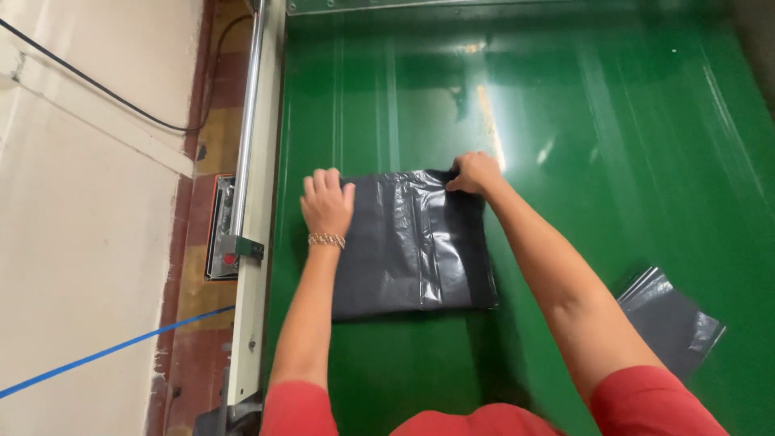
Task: Folding plastic bags from a conveyor belt and placing them into a storage crate.
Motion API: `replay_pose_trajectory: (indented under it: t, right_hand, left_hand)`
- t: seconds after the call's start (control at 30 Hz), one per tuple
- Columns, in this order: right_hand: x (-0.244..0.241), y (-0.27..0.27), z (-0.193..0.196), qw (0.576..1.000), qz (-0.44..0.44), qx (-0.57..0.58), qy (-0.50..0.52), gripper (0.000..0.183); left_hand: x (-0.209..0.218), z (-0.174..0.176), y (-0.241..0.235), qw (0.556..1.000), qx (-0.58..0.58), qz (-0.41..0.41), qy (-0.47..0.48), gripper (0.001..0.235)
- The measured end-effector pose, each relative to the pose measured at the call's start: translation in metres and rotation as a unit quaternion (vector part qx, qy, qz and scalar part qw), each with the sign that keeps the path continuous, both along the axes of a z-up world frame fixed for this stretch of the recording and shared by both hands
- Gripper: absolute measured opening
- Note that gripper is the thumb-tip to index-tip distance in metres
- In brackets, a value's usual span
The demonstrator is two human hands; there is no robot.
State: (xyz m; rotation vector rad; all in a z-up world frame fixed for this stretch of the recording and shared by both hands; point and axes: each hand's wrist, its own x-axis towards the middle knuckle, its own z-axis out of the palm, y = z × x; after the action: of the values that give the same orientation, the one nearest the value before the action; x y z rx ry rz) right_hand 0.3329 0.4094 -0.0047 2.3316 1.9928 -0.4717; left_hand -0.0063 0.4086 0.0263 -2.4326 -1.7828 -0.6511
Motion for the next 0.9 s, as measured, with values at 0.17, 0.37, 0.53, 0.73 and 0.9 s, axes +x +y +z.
replay_pose_trajectory:
  t: [0.17,0.37,0.53,0.73,0.9]
  right_hand:
    - [-0.019,-0.025,0.021,0.999,-0.008,0.004,0.035,0.040]
    - [-0.058,-0.149,0.065,0.934,0.100,0.335,0.074,0.024]
    - [-0.082,-0.248,0.041,0.872,0.141,0.461,0.082,0.029]
    - [-0.087,-0.279,0.025,0.866,0.149,0.471,0.082,0.028]
    - [-0.086,-0.284,0.025,0.876,0.149,0.452,0.077,0.022]
  left_hand:
    - [0.017,0.015,-0.070,0.878,-0.268,-0.095,-0.384,0.026]
    - [-0.016,0.008,-0.087,0.452,-0.585,-0.020,-0.674,0.104]
    - [-0.041,0.007,-0.107,0.245,-0.485,0.086,-0.835,0.074]
    - [-0.135,-0.174,-0.068,0.534,-0.451,0.021,-0.715,0.050]
    - [-0.076,-0.046,-0.136,0.786,-0.249,0.066,-0.563,0.055]
